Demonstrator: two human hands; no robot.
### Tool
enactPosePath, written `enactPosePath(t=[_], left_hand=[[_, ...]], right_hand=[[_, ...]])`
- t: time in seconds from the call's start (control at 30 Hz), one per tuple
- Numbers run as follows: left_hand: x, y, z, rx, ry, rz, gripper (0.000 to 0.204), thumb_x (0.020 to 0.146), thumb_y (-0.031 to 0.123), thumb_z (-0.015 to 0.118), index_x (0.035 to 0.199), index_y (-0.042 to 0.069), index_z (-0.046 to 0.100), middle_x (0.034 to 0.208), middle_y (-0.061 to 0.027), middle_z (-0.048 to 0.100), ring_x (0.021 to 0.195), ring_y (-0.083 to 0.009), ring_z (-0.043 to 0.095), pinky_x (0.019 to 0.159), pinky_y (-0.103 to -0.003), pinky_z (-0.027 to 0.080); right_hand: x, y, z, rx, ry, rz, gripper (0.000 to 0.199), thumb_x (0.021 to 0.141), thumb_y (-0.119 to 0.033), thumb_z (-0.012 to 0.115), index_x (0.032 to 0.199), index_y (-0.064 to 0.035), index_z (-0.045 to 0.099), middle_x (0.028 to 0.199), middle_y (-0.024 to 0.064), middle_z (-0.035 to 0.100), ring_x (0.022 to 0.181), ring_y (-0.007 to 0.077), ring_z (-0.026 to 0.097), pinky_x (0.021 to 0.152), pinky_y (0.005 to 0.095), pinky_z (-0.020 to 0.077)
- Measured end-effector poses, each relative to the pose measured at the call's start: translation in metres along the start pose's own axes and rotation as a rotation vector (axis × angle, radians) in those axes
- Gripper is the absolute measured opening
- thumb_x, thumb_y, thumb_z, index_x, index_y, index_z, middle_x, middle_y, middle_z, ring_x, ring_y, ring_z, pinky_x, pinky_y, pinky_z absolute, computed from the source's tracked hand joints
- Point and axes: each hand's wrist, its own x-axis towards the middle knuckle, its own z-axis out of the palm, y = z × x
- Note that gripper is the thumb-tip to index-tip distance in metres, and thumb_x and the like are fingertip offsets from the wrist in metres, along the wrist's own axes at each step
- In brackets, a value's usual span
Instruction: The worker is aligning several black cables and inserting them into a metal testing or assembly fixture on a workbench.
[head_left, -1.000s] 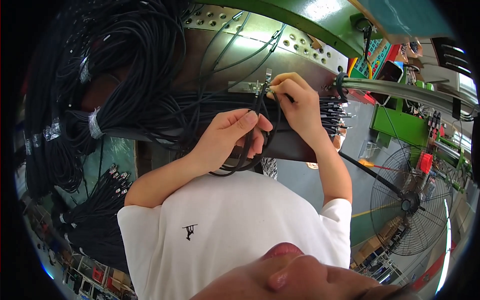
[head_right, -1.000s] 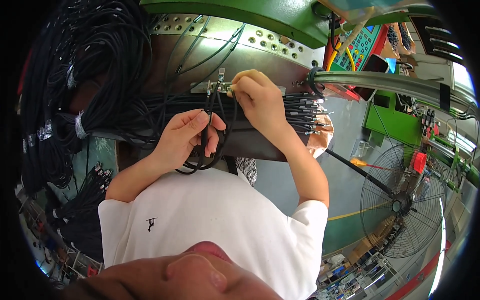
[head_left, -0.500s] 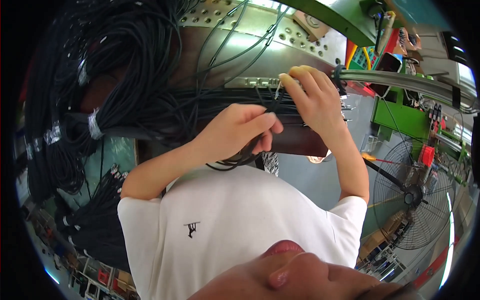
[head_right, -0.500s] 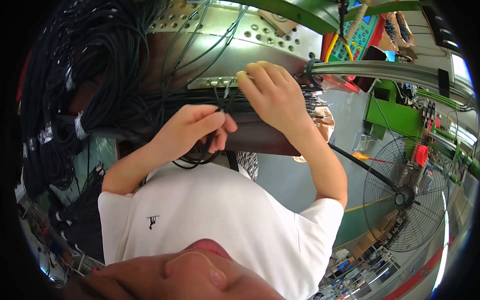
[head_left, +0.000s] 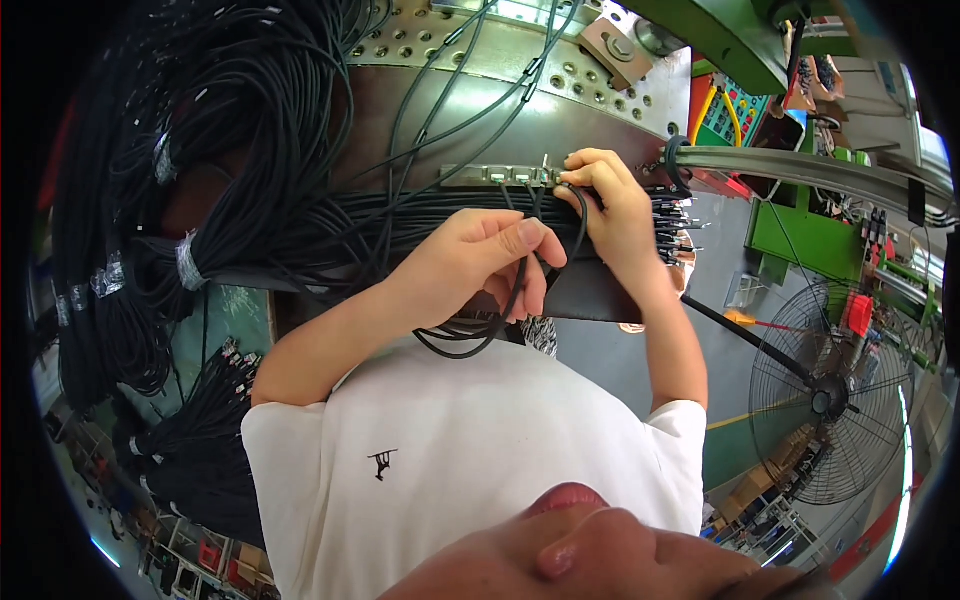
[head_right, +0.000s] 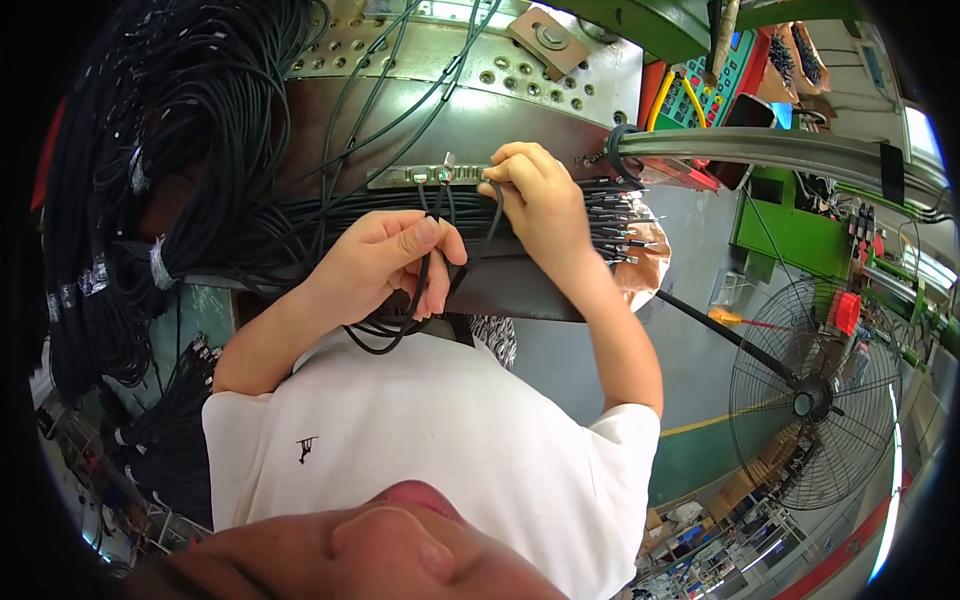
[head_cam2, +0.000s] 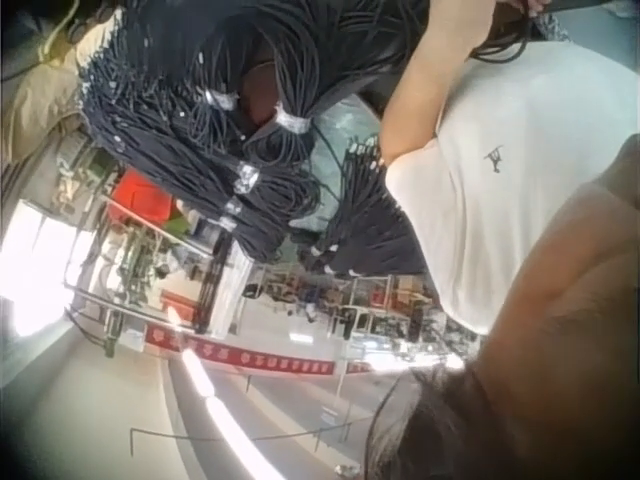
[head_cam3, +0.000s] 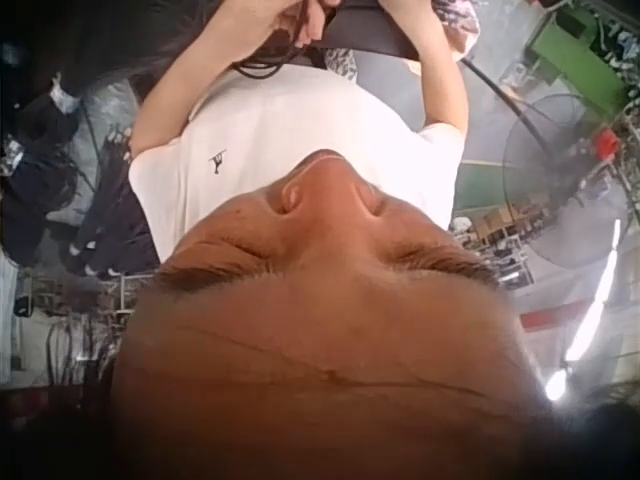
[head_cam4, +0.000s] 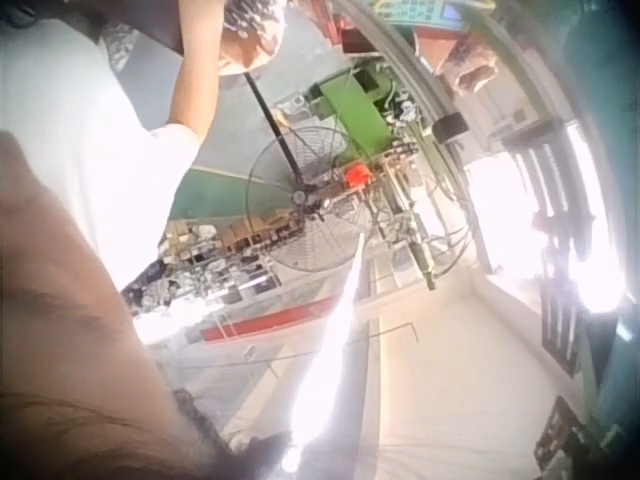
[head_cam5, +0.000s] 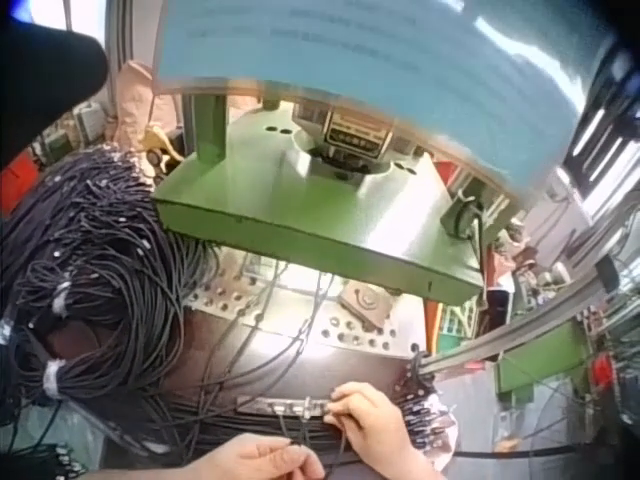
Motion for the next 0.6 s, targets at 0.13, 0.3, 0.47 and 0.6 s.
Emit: enactPosePath(t=[0.13, 0.3, 0.47, 0.6], left_hand=[[0.007, 0.007, 0.005, -0.072, -0.074, -0.107, 0.036, 0.100, 0.029, 0.042, 0.096, -0.003, 0.058, 0.068, -0.0127, 0.064, 0.055, -0.0157, 0.058, 0.052, -0.025, 0.048], [-0.007, 0.037, 0.013, 0.556, -0.214, -0.179, 0.031, 0.096, 0.023, 0.049, 0.105, -0.004, 0.062, 0.078, -0.0098, 0.069, 0.064, -0.0136, 0.062, 0.061, -0.024, 0.049], [-0.013, 0.063, -0.020, 0.918, 0.185, 0.266, 0.029, 0.096, 0.020, 0.050, 0.114, -0.001, 0.061, 0.101, -0.0077, 0.068, 0.088, -0.0102, 0.062, 0.079, -0.026, 0.049], [0.029, 0.104, -0.080, 1.239, 0.705, 0.633, 0.033, 0.098, 0.022, 0.047, 0.117, -0.001, 0.060, 0.109, -0.0074, 0.065, 0.103, -0.0129, 0.058, 0.089, -0.026, 0.044]], right_hand=[[0.009, -0.034, -0.027, -0.321, 0.125, -0.338, 0.026, 0.073, -0.002, 0.069, 0.097, -0.0066, 0.062, 0.096, 0.0060, 0.061, 0.088, 0.0245, 0.060, 0.075, 0.0357, 0.0475], [0.006, -0.006, -0.027, -0.108, 0.171, -0.201, 0.021, 0.072, 0.007, 0.063, 0.089, -0.0037, 0.061, 0.089, 0.0079, 0.066, 0.084, 0.0257, 0.065, 0.074, 0.0352, 0.0493], [0.001, 0.014, -0.013, -0.036, 0.092, -0.133, 0.020, 0.070, 0.010, 0.064, 0.087, -0.0007, 0.059, 0.092, 0.0103, 0.067, 0.088, 0.0292, 0.065, 0.076, 0.0368, 0.0517], [0.004, 0.005, -0.021, -0.157, -0.035, -0.125, 0.021, 0.068, 0.010, 0.064, 0.084, -0.0017, 0.056, 0.093, 0.0096, 0.065, 0.087, 0.0283, 0.064, 0.074, 0.0357, 0.0523]])
